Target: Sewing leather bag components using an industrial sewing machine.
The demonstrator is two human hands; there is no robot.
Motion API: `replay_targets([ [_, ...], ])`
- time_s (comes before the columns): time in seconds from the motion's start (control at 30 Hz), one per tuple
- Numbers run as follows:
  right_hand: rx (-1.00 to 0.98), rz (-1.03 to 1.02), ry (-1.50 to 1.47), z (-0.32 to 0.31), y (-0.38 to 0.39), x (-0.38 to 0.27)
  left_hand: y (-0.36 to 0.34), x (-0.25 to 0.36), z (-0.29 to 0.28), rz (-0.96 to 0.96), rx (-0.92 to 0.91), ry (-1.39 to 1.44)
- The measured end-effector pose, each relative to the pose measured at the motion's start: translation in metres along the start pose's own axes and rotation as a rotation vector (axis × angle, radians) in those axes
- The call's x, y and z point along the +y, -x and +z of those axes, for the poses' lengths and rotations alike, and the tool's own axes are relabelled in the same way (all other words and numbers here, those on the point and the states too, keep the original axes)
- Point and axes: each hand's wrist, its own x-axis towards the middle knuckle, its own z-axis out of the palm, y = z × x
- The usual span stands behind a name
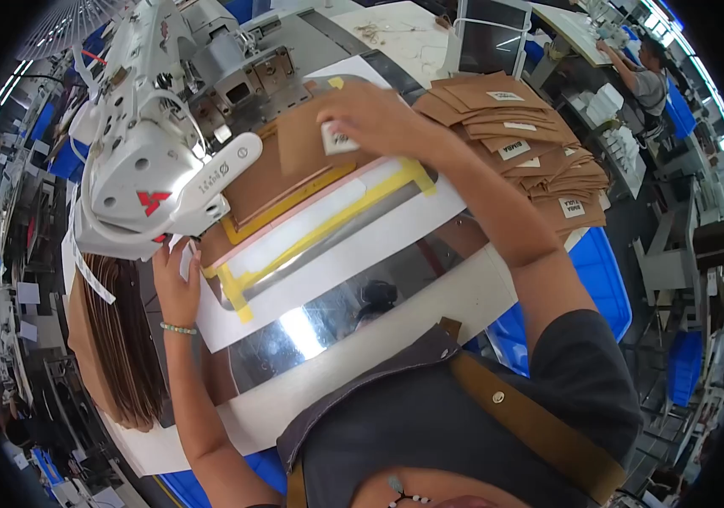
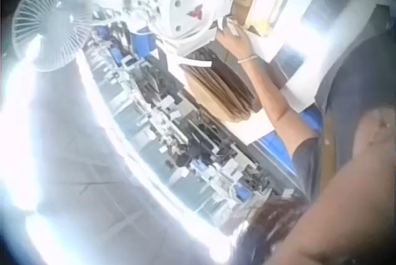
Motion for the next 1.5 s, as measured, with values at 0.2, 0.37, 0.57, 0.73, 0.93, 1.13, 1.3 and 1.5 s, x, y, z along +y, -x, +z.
replay_targets([
  [0.2,0.186,-0.197,0.062,0.036,0.022,-0.042,0.008,-0.012,0.022,0.019,0.106,-0.118],
  [0.37,0.274,-0.235,0.033,0.036,0.025,-0.036,0.004,-0.010,0.026,-0.190,0.176,0.222],
  [0.57,0.118,-0.281,-0.046,0.039,0.026,-0.049,0.039,-0.059,0.025,-0.364,0.145,0.408],
  [0.73,0.145,-0.329,-0.023,0.039,0.024,-0.051,0.051,-0.067,0.025,-0.467,0.256,0.409],
  [0.93,0.174,-0.326,-0.006,0.042,0.025,-0.048,0.045,-0.071,0.031,-0.465,0.248,0.389],
  [1.13,0.195,-0.309,-0.002,0.043,0.022,-0.042,0.031,-0.064,0.025,-0.430,0.132,0.349],
  [1.3,0.178,-0.224,0.031,0.031,0.017,-0.039,0.033,-0.069,0.030,-0.487,0.105,0.359],
  [1.5,0.366,-0.201,0.316,-0.075,-0.107,0.059,0.047,-0.078,0.037,-0.552,0.172,0.570],
])
